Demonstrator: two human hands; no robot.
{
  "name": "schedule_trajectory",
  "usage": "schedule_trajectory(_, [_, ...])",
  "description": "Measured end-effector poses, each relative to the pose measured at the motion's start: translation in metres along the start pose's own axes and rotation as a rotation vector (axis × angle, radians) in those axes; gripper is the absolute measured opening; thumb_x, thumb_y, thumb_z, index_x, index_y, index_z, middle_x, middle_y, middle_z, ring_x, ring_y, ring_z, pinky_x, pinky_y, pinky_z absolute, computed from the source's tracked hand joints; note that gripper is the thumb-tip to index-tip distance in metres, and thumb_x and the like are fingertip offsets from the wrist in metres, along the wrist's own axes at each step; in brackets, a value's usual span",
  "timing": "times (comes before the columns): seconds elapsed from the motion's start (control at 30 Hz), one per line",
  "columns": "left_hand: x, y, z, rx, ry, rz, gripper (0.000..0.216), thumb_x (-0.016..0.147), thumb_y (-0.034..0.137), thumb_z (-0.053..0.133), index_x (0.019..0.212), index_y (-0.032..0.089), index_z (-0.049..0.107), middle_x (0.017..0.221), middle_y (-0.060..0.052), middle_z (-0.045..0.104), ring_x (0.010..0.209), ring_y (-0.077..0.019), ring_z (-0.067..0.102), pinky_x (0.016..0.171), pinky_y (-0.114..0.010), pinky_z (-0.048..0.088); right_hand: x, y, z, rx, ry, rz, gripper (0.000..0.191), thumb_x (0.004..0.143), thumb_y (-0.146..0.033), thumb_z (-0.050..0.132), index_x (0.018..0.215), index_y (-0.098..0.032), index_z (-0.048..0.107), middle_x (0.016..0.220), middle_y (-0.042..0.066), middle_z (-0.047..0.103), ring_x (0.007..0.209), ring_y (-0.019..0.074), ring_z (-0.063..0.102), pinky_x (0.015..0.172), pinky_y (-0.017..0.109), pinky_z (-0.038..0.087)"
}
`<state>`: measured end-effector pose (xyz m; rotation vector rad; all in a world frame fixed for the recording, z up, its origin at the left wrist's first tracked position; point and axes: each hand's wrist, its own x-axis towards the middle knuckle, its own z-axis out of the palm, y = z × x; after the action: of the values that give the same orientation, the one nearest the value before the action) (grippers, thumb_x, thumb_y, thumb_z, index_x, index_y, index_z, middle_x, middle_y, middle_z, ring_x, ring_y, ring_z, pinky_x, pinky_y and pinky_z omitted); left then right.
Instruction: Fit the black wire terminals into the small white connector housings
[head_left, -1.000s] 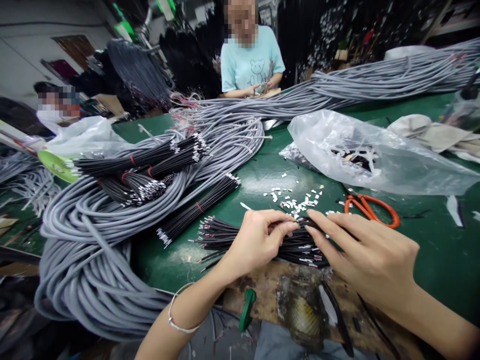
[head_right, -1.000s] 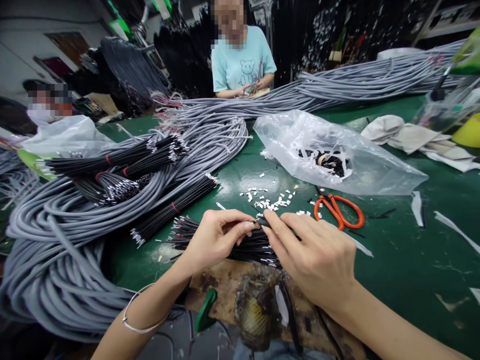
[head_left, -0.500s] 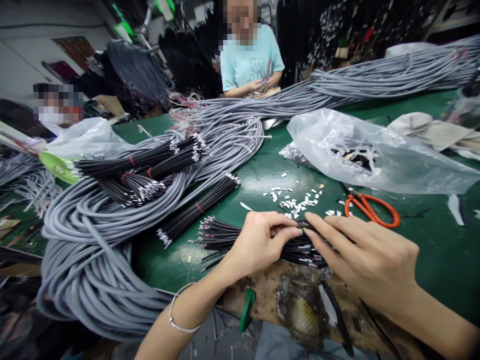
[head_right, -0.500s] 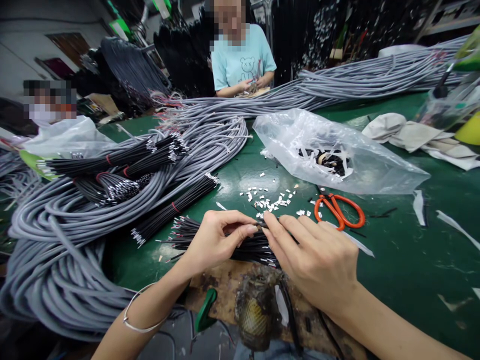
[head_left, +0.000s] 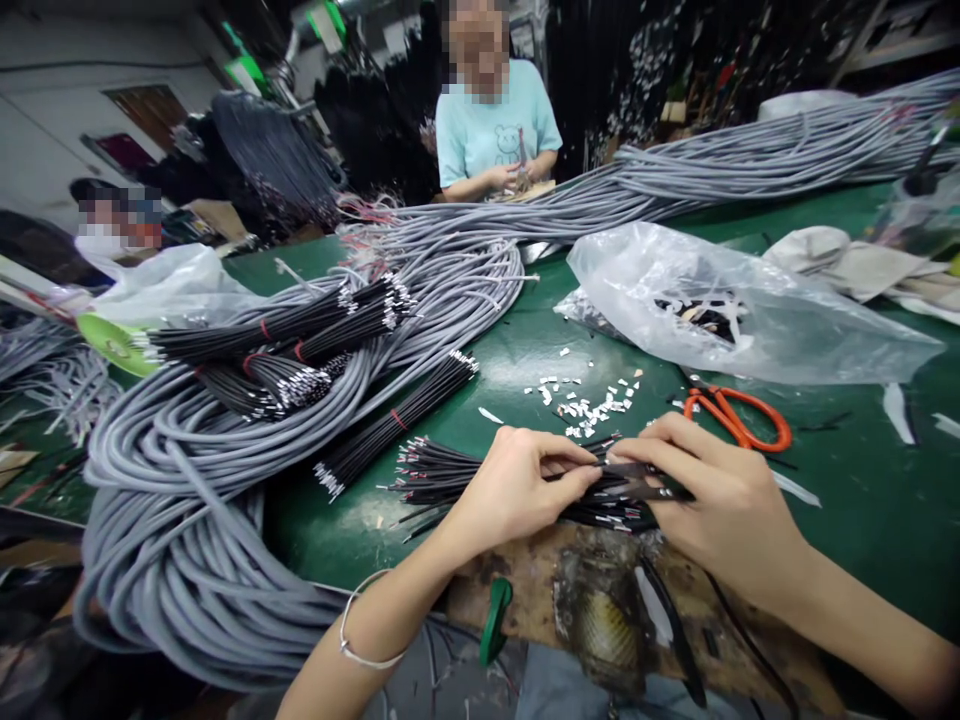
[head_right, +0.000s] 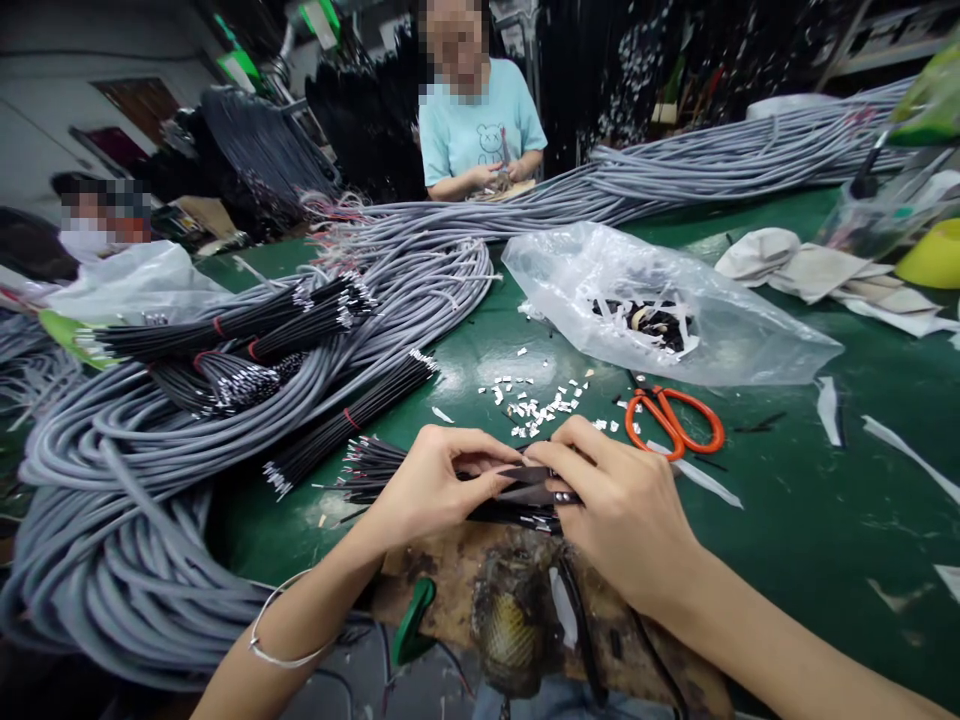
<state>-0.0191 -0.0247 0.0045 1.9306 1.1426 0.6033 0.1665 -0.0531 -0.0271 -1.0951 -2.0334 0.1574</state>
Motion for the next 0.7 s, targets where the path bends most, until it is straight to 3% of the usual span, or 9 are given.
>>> schedule_trajectory(0.17, [0.001,-0.003,0.001,-0.001,0.010,-0.071,0.015,0.075,0.023,0.065,0.079,0.012,0.073,0.066,-0.003,0.071,0.058,-0.0120,0.063,0.054,-0.017,0.047,0.005,0.000,-0.002,0.018,-0.040,0.141,0.019,0.076,-0.004,0.049,0.084,-0.014,0.061,0.076,0.003,0.055,0.063,0.0147,0.056,0.058,0.028,0.043])
schedule_trajectory(0.33, [0.004,-0.003,-0.001,-0.065,-0.022,-0.111,0.017,0.078,0.024,0.062,0.079,0.011,0.072,0.059,-0.003,0.068,0.049,-0.0107,0.060,0.048,-0.017,0.045,0.003,0.002,-0.005,0.006,-0.039,0.038,0.033,0.073,-0.002,0.050,0.099,-0.015,0.063,0.089,0.005,0.059,0.071,0.0155,0.058,0.062,0.028,0.044])
schedule_trajectory(0.43, [0.004,-0.004,-0.001,-0.062,-0.037,-0.091,0.015,0.077,0.022,0.062,0.079,0.011,0.072,0.063,-0.004,0.069,0.051,-0.0109,0.060,0.050,-0.018,0.045,0.001,0.003,-0.004,0.011,-0.076,0.030,0.032,0.072,-0.001,0.049,0.096,-0.017,0.065,0.089,0.004,0.061,0.070,0.0152,0.057,0.062,0.027,0.043])
schedule_trajectory(0.57, [0.004,-0.007,0.002,-0.014,0.024,-0.054,0.010,0.072,0.022,0.068,0.074,0.013,0.073,0.065,-0.004,0.070,0.053,-0.0120,0.059,0.052,-0.021,0.045,0.007,0.001,-0.003,0.229,-0.095,0.219,0.014,0.077,-0.010,0.053,0.075,-0.017,0.065,0.074,0.001,0.058,0.064,0.0124,0.053,0.058,0.025,0.039])
schedule_trajectory(0.7, [0.004,-0.008,0.007,0.067,0.062,0.030,0.006,0.068,0.019,0.073,0.065,0.014,0.070,0.063,-0.002,0.068,0.055,-0.0108,0.055,0.053,-0.021,0.041,0.017,0.001,0.000,0.409,-0.172,0.479,0.019,0.075,-0.022,0.057,0.058,-0.016,0.059,0.057,-0.001,0.052,0.054,0.0107,0.047,0.049,0.023,0.036])
